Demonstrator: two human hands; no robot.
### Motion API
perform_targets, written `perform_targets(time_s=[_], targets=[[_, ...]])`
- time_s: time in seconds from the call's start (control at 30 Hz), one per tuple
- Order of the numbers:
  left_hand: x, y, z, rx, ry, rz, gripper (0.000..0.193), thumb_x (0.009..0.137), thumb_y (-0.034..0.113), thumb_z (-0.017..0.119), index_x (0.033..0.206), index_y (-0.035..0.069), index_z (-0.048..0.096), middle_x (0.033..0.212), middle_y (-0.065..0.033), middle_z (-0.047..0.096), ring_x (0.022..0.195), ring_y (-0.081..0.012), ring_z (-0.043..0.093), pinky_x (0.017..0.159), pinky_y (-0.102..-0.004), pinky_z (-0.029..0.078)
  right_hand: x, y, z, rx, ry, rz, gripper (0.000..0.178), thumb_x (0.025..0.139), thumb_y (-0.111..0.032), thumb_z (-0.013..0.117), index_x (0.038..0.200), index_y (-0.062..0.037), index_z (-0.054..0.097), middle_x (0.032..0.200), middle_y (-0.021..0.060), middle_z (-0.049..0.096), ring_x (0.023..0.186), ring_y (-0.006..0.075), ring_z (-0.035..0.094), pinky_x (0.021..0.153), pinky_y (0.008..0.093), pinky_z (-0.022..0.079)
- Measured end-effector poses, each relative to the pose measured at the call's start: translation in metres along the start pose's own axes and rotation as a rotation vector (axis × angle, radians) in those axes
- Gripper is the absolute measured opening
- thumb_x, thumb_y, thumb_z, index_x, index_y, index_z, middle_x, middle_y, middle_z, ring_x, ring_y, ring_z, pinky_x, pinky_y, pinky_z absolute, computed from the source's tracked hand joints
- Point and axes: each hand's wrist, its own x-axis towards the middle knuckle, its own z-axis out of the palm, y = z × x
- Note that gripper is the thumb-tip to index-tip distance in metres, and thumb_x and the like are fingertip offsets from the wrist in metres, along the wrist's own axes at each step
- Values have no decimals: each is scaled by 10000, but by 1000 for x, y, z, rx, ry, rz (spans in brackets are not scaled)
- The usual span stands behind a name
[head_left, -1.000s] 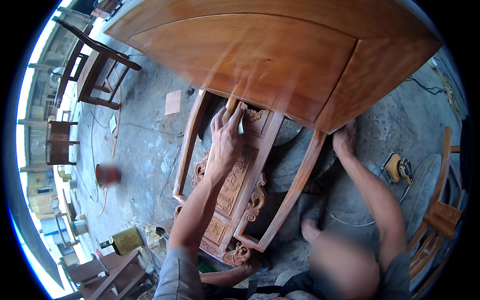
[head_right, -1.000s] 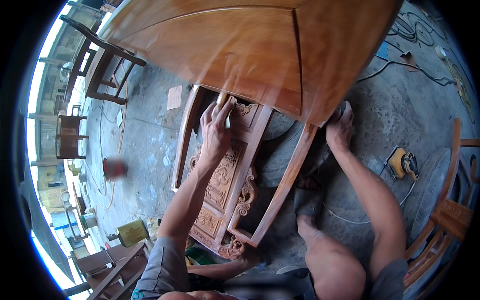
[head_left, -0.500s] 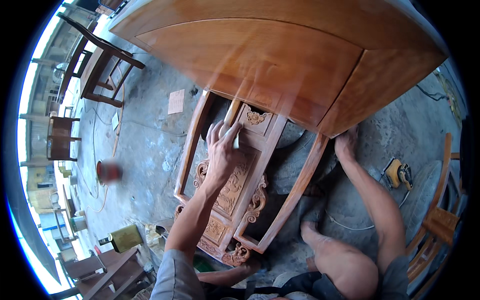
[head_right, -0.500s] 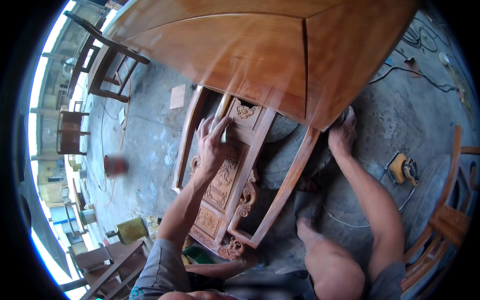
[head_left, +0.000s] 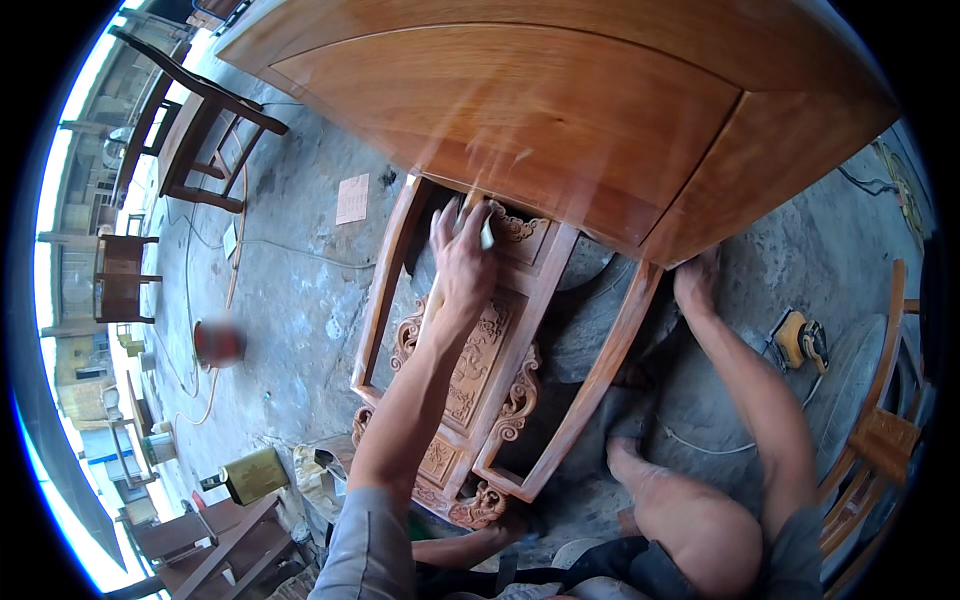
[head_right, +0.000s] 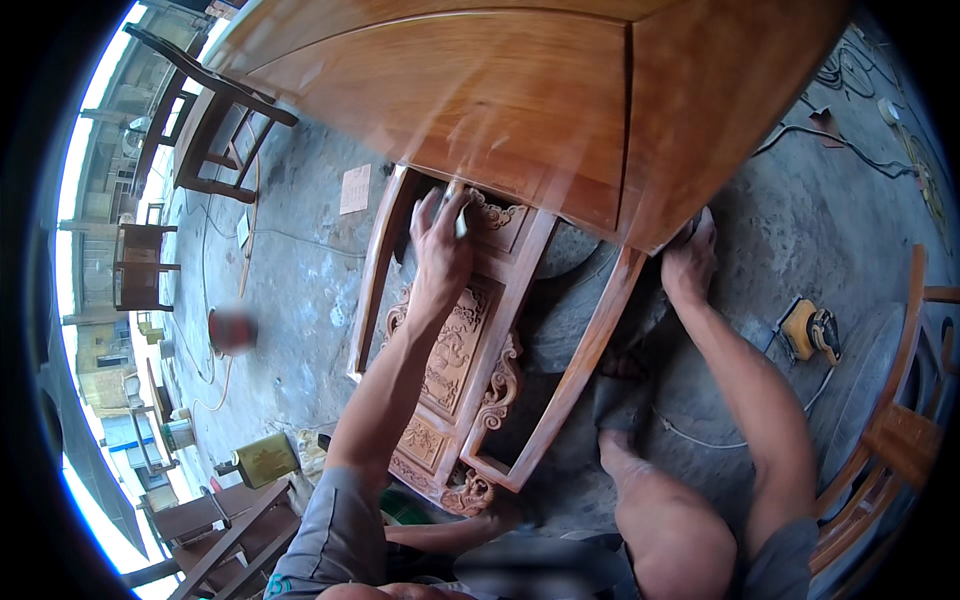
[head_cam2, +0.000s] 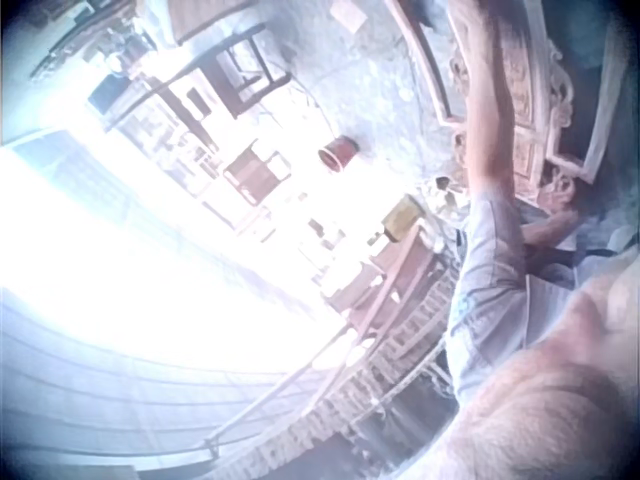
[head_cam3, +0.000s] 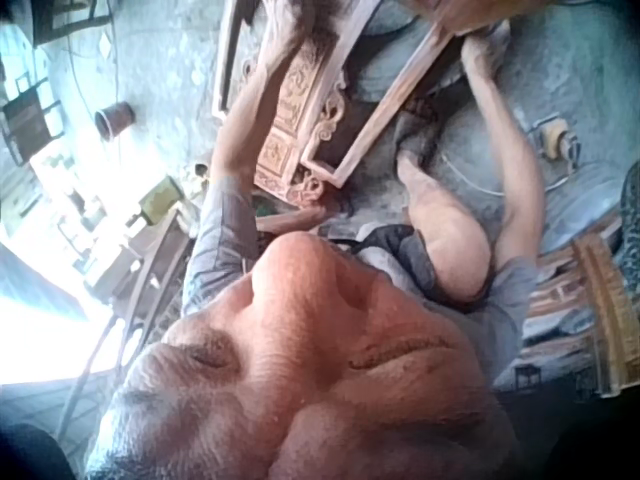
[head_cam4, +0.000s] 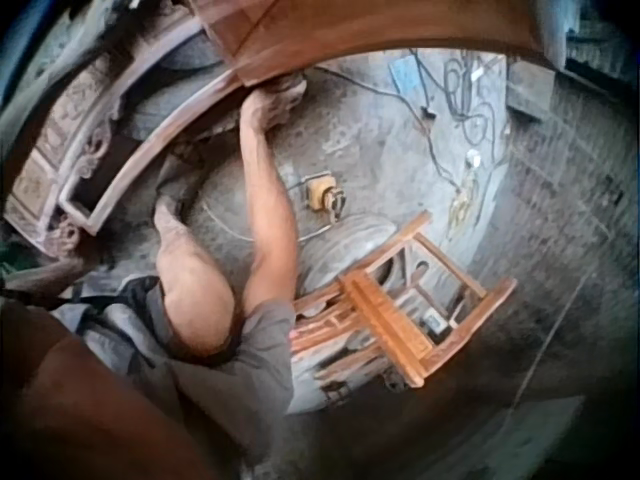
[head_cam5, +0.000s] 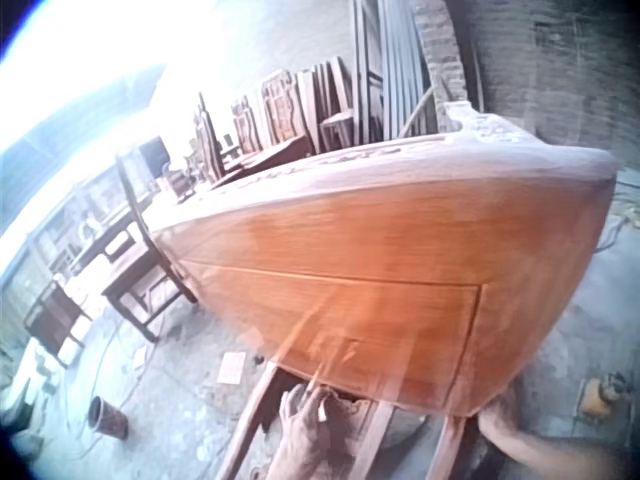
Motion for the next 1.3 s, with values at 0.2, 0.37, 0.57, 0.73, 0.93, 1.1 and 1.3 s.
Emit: perform_targets(time_s=[0.2, 0.37, 0.57, 0.73, 0.93, 1.1, 1.3], targets=[[-6, 2, -10, 57, -79, -6, 545, 800, -1, 669, 1338, 88, 682, 1300, -185, 709, 1374, -407, 525, 1245, -566, 320, 1, 5, -3, 11, 4, 10, 819, 1085, -635, 428, 1624, -24, 347, 1624, 289, 404, 1505, 464, 395, 1225, 518, 363], [16, 14, -10, 109, -48, 89, 384, 914, 89, 688, 1297, 116, 716, 1133, -245, 744, 1286, -399, 589, 1230, -554, 331, 2, -2, -3, 29, 25, 31, 807, 1085, -628, 432, 1627, -36, 345, 1630, 285, 399, 1501, 471, 398, 1223, 515, 368], [-8, 12, -19, 227, 12, 135, 325, 911, 44, 637, 1223, 91, 718, 973, -216, 750, 1166, -363, 645, 1218, -564, 332, 1, 2, -3, -9, 14, 37, 793, 1086, -621, 442, 1618, -39, 356, 1626, 288, 404, 1493, 474, 413, 1219, 520, 372], [-8, 17, -31, 267, -194, 38, 275, 920, 57, 604, 1165, 74, 725, 973, -234, 743, 1152, -397, 641, 1189, -572, 354, 7, 10, -2, 20, 65, -19, 785, 1085, -620, 445, 1600, -31, 377, 1607, 297, 427, 1469, 492, 436, 1207, 531, 384], [-9, 26, -35, 372, -113, 107, 140, 907, 58, 573, 963, 44, 701, 747, -226, 675, 1052, -413, 641, 1091, -545, 423, 2, 3, 0, 8, 45, 10, 776, 1088, -609, 442, 1586, -17, 393, 1595, 307, 444, 1454, 511, 445, 1197, 541, 389], [-33, 62, -28, 272, -201, 146, 125, 911, 85, 582, 985, 13, 653, 961, -238, 772, 1245, -442, 599, 1232, -595, 313, 3, 0, -3, -10, 55, -18, 782, 1086, -608, 444, 1588, -10, 386, 1598, 306, 440, 1449, 516, 448, 1195, 548, 388], [-16, 45, -49, 211, -221, 1, 249, 923, 5, 554, 1073, 91, 733, 817, -195, 739, 1135, -396, 637, 1063, -534, 464, 2, 1, -1, -22, 64, -31, 797, 1081, -620, 445, 1589, -9, 383, 1597, 308, 442, 1452, 513, 447, 1197, 547, 382]])
